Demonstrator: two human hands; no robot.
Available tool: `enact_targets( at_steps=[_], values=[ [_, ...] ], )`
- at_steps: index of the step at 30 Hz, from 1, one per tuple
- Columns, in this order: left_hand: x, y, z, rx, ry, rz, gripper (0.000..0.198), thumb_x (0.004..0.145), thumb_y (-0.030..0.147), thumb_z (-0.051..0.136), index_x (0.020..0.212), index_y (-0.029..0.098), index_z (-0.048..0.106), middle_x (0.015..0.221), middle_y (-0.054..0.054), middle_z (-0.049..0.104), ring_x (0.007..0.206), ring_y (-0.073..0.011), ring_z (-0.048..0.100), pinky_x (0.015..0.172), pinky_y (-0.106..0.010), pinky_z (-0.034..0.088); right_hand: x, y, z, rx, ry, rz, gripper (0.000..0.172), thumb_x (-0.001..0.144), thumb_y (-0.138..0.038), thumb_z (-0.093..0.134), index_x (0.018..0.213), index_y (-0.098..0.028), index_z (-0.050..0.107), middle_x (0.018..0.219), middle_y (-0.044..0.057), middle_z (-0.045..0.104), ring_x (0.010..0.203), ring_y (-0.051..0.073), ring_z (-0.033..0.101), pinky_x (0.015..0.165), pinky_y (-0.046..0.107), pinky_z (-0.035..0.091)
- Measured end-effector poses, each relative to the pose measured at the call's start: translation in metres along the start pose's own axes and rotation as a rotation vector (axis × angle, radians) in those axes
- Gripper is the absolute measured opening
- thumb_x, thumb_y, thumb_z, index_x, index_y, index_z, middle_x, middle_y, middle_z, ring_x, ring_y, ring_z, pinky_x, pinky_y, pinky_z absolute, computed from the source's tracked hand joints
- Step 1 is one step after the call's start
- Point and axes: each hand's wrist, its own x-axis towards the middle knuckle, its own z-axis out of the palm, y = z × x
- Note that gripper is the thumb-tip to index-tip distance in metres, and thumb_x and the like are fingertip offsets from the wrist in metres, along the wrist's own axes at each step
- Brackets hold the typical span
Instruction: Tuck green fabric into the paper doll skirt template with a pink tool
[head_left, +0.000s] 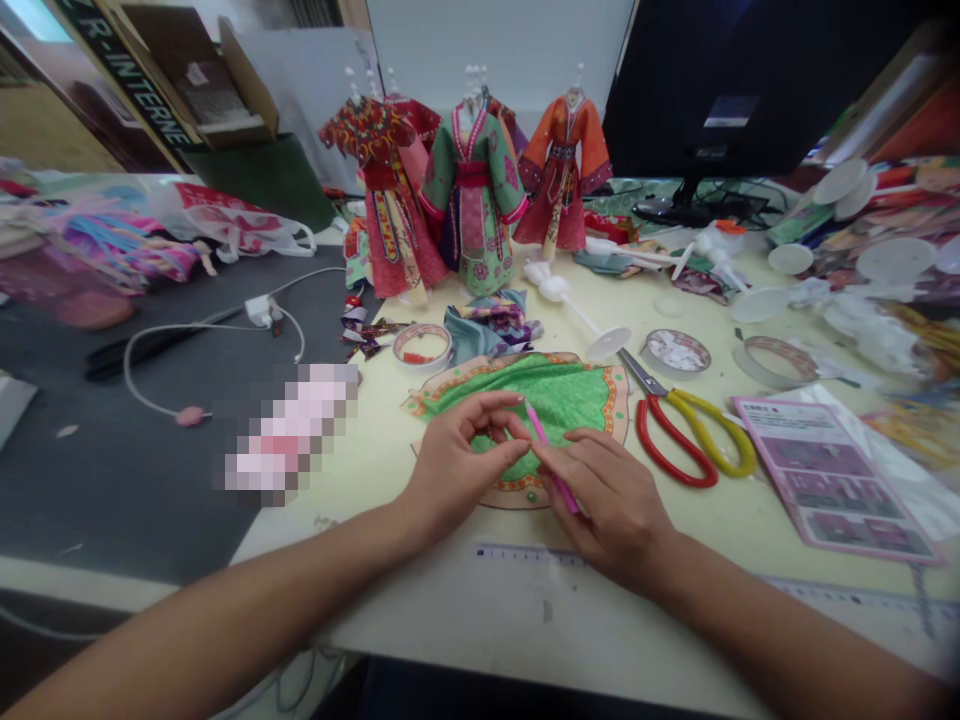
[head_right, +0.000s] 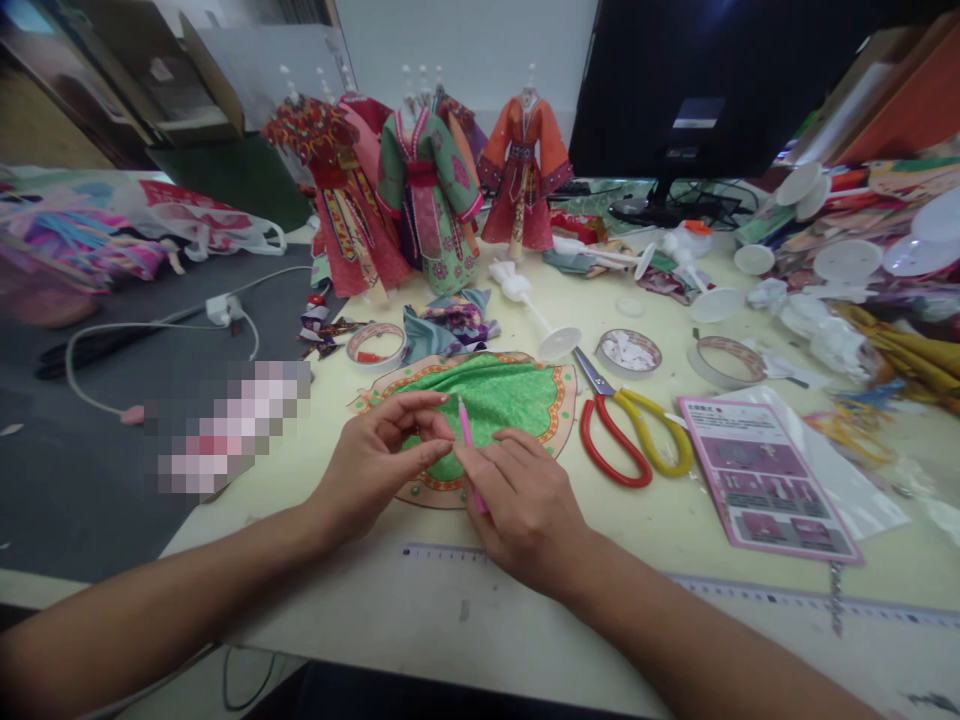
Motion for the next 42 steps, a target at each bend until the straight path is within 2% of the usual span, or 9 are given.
enact_targets(
  at_steps=[7,10,13,18,22,26,35,42],
  values=[
    [-0.005,-0.004,0.0,0.353,0.077,0.374,0.033,0.075,0.01,0.062,0.107,0.017,0.057,0.077,-0.001,0.064,0.071,-0.0121,0.054,0.072,-0.027,0.047,0.0,-0.002,0.0,0.079,-0.002,0.035,0.044,0.077,-0.005,0.053,0.12,-0.012,0.051,0.084,0.008,0.064,0.078,0.018,0.058,0.079,0.041,0.05],
    [-0.006,-0.004,0.001,0.397,0.082,0.435,0.035,0.076,0.009,0.059,0.11,0.017,0.056,0.077,0.0,0.063,0.07,-0.0113,0.051,0.071,-0.026,0.045,0.0,-0.002,0.0,0.082,0.003,0.034,0.044,0.077,-0.005,0.053,0.12,-0.012,0.051,0.083,0.007,0.064,0.077,0.018,0.058,0.08,0.041,0.05],
    [-0.005,0.0,0.002,0.318,0.057,0.329,0.035,0.076,0.01,0.059,0.111,0.014,0.054,0.076,0.0,0.061,0.07,-0.0108,0.051,0.071,-0.026,0.045,0.0,-0.002,0.0,0.068,0.009,0.032,0.04,0.077,-0.005,0.053,0.117,-0.011,0.054,0.082,0.007,0.064,0.077,0.018,0.058,0.08,0.04,0.05],
    [0.001,0.004,0.0,0.018,-0.035,-0.004,0.035,0.076,0.015,0.061,0.11,0.013,0.052,0.076,0.0,0.059,0.07,-0.0102,0.054,0.066,-0.024,0.043,0.001,0.001,-0.002,0.04,0.041,0.036,0.035,0.077,-0.006,0.055,0.111,-0.008,0.057,0.08,0.008,0.063,0.077,0.018,0.057,0.078,0.038,0.051],
    [0.005,0.0,-0.003,-0.151,-0.034,-0.134,0.034,0.075,0.018,0.064,0.106,0.014,0.054,0.075,0.001,0.058,0.069,-0.0082,0.052,0.063,-0.021,0.04,0.001,0.004,-0.007,0.048,0.073,0.036,0.037,0.077,-0.005,0.056,0.113,-0.009,0.056,0.083,0.008,0.063,0.081,0.019,0.057,0.078,0.038,0.05],
    [0.008,-0.003,-0.005,-0.227,0.004,-0.182,0.036,0.072,0.02,0.067,0.105,0.015,0.054,0.074,0.002,0.059,0.066,-0.0076,0.052,0.061,-0.02,0.038,0.001,0.005,-0.011,0.091,0.082,0.024,0.035,0.076,-0.006,0.058,0.11,-0.011,0.057,0.085,0.009,0.062,0.082,0.019,0.056,0.078,0.04,0.05],
    [0.011,-0.001,-0.006,-0.247,0.069,-0.198,0.035,0.069,0.019,0.069,0.1,0.015,0.056,0.072,0.002,0.061,0.067,-0.0085,0.054,0.063,-0.02,0.04,0.004,-0.001,-0.022,0.134,0.096,-0.049,0.026,0.075,-0.004,0.056,0.1,-0.009,0.059,0.077,0.006,0.061,0.069,0.014,0.055,0.08,0.041,0.051],
    [0.011,-0.001,-0.006,-0.239,0.093,-0.202,0.035,0.068,0.02,0.07,0.099,0.016,0.057,0.072,0.001,0.062,0.069,-0.0088,0.055,0.064,-0.02,0.04,0.001,-0.001,-0.021,0.113,0.069,-0.083,0.026,0.074,-0.005,0.056,0.099,-0.01,0.06,0.078,0.006,0.063,0.072,0.015,0.058,0.083,0.041,0.051]
  ],
)
